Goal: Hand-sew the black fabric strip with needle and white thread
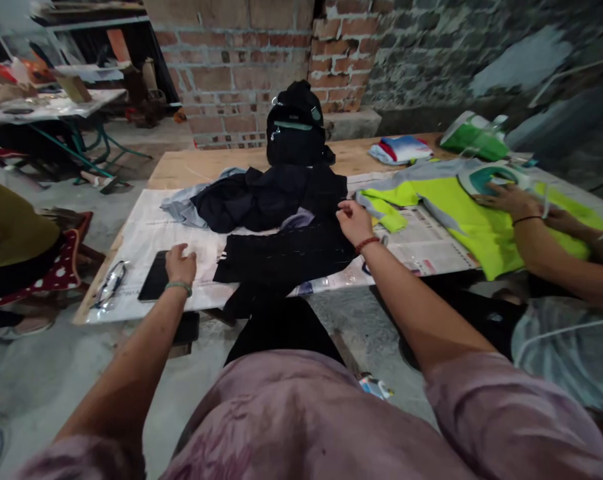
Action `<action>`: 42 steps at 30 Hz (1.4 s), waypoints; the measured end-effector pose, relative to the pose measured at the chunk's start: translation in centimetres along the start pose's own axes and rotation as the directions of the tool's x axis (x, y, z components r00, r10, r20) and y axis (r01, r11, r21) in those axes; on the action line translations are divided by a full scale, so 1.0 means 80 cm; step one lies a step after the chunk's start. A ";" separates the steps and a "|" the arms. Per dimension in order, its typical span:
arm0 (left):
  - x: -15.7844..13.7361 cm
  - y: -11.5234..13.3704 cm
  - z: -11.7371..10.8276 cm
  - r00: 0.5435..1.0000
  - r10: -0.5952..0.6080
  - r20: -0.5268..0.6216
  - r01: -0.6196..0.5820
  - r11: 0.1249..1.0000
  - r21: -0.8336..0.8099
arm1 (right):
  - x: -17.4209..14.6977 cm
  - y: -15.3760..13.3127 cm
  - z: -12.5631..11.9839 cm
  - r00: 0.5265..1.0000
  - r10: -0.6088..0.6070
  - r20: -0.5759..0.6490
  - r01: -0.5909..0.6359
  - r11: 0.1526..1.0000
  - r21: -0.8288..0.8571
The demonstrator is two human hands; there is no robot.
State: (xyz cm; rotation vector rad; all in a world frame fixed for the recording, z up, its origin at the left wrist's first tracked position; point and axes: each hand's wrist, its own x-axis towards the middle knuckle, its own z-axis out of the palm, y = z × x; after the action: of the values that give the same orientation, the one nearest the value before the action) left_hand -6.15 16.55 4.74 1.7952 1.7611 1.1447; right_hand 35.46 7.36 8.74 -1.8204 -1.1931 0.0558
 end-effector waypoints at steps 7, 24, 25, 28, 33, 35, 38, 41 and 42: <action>-0.084 -0.047 -0.029 0.874 0.422 0.239 -0.454 0.885 0.099 | -0.152 0.052 -0.021 0.987 -0.092 0.135 0.092 0.996 0.004; -0.081 0.065 0.085 0.384 0.586 0.714 -0.909 0.377 0.179 | -0.278 0.038 0.065 0.861 0.311 0.403 -0.447 0.841 0.306; -0.078 0.068 0.091 0.358 0.581 0.731 -0.916 0.370 0.155 | -0.271 0.042 0.064 0.862 0.322 0.392 -0.452 0.839 0.304; -0.069 0.080 0.104 0.328 0.553 0.766 -0.921 0.366 0.130 | -0.239 0.052 0.054 0.903 0.326 0.280 -0.399 0.878 0.264; -0.037 0.126 0.081 0.489 0.590 0.643 -0.834 0.531 0.147 | -0.170 0.057 0.034 0.984 0.170 0.049 -0.174 0.980 0.093; -0.019 0.155 0.053 0.540 0.612 0.578 -0.794 0.599 0.108 | -0.145 0.053 0.032 0.994 0.096 0.056 -0.100 0.992 0.075; 0.001 0.205 0.001 0.667 0.590 0.455 -0.689 0.721 0.075 | -0.115 0.040 0.039 0.997 0.007 0.078 -0.011 0.999 0.050; 0.008 0.253 -0.046 0.766 0.527 0.368 -0.596 0.796 0.099 | -0.093 0.017 0.052 0.992 -0.035 0.119 0.033 0.999 0.023; 0.008 0.268 -0.059 0.787 0.507 0.351 -0.573 0.811 0.113 | -0.087 0.008 0.058 0.989 -0.046 0.138 0.044 0.999 0.019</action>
State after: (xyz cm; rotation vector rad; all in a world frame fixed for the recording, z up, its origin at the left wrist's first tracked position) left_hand 4.06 12.79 23.84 2.5674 1.2480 0.8057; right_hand 30.02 5.19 2.73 -1.7981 -1.3263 0.1681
